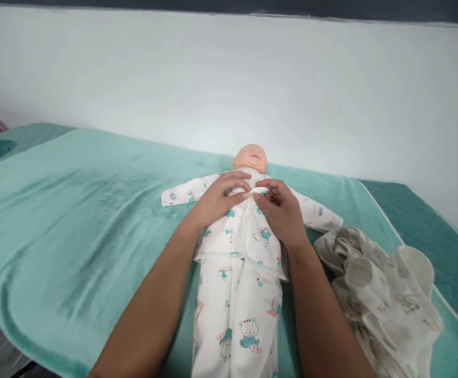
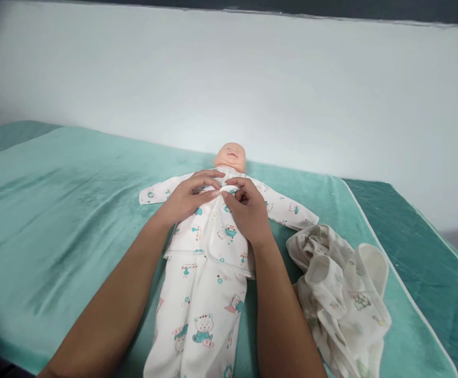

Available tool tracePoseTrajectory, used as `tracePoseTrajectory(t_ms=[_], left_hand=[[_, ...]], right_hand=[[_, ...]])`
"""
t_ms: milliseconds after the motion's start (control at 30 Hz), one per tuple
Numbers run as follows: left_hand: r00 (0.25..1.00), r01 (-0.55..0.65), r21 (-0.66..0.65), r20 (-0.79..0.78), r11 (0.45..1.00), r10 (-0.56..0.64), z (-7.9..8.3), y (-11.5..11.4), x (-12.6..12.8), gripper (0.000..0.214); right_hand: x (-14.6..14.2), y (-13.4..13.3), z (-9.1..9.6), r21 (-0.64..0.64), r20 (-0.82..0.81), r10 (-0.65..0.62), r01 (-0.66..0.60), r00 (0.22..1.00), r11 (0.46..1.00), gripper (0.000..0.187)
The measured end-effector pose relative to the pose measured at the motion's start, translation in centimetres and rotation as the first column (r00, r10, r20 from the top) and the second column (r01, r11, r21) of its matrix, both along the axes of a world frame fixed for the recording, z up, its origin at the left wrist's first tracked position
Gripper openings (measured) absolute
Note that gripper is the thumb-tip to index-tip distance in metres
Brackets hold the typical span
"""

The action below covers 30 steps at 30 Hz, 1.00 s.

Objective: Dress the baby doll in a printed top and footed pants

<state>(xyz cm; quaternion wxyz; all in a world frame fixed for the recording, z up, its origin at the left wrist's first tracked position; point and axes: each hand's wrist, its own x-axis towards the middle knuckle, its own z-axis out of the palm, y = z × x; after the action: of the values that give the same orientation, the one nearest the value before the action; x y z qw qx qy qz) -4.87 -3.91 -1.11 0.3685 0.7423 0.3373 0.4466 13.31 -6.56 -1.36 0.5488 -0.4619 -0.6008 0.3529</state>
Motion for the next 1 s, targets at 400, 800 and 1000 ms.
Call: tracePoseTrajectory(t_ms=[400,800,1000], left_hand=[[1.000,-0.001,0.009,-0.009,1.000,0.001,0.03,0.07,0.04,0.009],[0.992,-0.082,0.056,-0.087,0.995,0.087,0.68,-0.77,0.67,0.010],[0.993,-0.087,0.074,-0.074,0.993,0.093,0.41,-0.48,0.74,0.017]], right_hand=[[0.18,0.03,-0.10,0.008,-0.014,0.021,-0.021,1.000,1.000,0.023],[0.41,-0.05,0.07,0.006,-0.021,0.045,-0.045,0.999,0.999,0.018],[0.63,0.37,-0.48,0.009,-0.148,0.108,-0.108,0.983,0.994,0.019]])
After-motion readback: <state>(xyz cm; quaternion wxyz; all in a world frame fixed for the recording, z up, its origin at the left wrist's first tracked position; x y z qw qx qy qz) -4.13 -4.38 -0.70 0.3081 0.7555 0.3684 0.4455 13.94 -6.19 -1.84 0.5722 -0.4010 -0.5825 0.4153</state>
